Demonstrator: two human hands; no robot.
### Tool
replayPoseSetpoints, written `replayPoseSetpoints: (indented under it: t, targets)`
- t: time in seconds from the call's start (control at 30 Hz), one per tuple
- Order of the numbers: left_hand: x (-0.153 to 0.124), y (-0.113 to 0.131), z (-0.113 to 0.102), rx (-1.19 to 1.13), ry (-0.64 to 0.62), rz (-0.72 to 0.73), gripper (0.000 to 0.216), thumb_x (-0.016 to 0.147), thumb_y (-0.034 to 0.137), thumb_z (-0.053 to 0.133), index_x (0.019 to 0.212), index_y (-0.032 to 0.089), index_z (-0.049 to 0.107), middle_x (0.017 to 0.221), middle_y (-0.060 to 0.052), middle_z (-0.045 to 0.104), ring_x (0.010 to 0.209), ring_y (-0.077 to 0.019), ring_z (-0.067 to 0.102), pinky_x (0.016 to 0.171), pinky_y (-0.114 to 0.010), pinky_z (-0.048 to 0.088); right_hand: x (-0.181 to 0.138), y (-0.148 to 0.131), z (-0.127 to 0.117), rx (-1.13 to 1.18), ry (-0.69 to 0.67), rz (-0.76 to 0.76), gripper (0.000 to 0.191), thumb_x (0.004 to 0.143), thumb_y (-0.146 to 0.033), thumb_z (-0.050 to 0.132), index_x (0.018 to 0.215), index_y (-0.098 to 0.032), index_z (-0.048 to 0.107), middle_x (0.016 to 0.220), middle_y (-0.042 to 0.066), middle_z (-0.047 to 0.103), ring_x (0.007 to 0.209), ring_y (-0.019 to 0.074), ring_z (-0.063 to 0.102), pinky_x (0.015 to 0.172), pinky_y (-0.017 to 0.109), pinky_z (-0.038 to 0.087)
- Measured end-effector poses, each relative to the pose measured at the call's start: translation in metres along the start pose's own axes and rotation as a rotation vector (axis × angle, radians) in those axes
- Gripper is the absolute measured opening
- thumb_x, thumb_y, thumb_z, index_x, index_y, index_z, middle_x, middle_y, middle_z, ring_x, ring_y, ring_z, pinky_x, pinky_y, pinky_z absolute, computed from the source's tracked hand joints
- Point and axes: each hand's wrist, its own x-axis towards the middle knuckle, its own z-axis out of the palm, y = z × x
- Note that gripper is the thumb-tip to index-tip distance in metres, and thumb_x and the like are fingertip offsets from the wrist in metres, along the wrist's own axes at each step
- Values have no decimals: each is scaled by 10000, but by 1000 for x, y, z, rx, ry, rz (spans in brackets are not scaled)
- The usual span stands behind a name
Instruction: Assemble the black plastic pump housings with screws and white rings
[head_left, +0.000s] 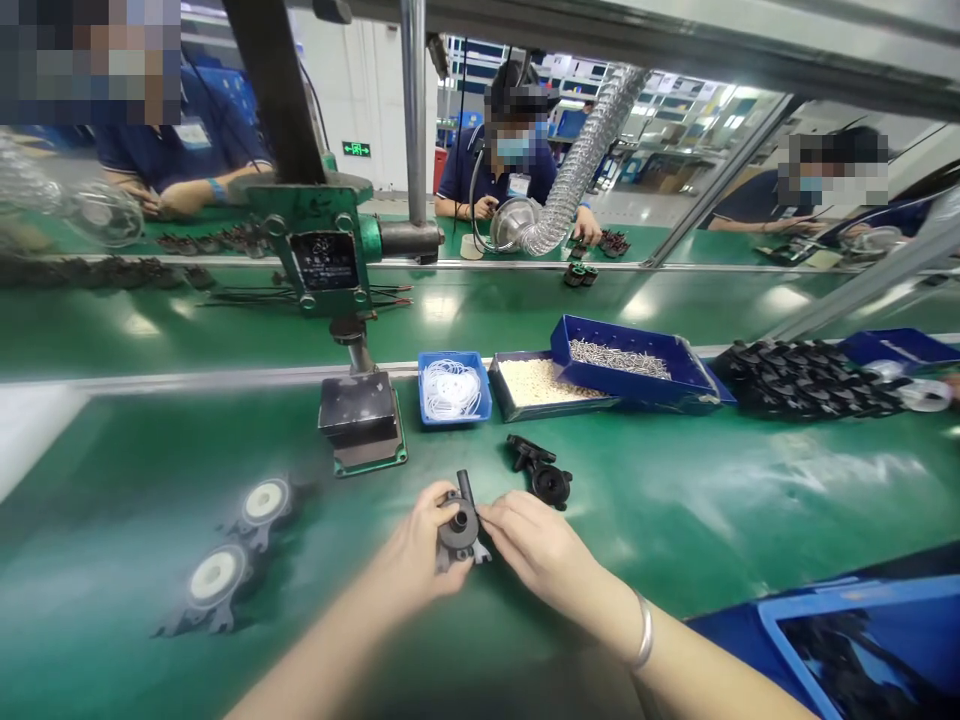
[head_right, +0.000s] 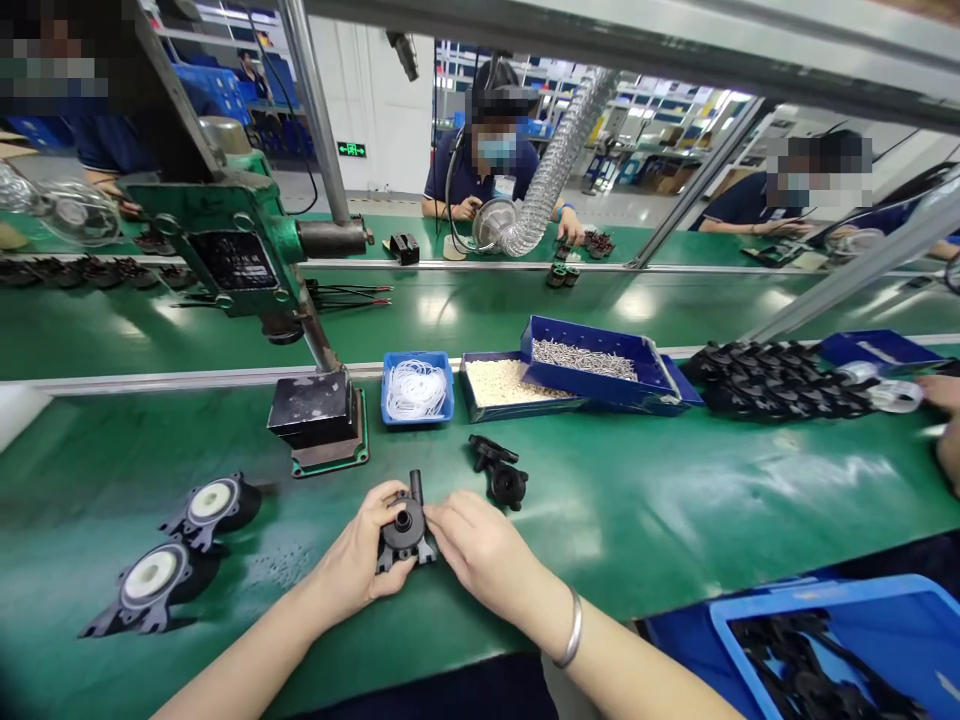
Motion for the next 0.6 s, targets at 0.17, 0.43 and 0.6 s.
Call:
replayPoseSetpoints:
  t: [0.17,0.43,0.6]
  targets:
    - [1,1,1,-39,33,-11,663,754,101,639,1301,225,286,1326,-205,432,1227,-309,558,940,-473,514,-3,3,-10,-155,-64,-97,307,989,-107,439,1249,-112,600,861,101,610,763,217,562,684,360,539]
    - [2,5,-7,-138,2,-148,576,726,160,695,1210,242,394,1339,-174,462,1213,-311,563,975,-474,500,30,-11,-34,208,191,132,235,954,-162,573,1077,-295,723,883,37,603,813,180,610,686,299,528]
    - [0,4,-6,-217,27,-228,640,703,172,729,1244,239,393,1276,-138,507,1203,-302,565,989,-477,501,44,-29,-15,336,152,116,194,955,-175,582,1034,-274,730,902,44,647,835,182,634,721,306,548]
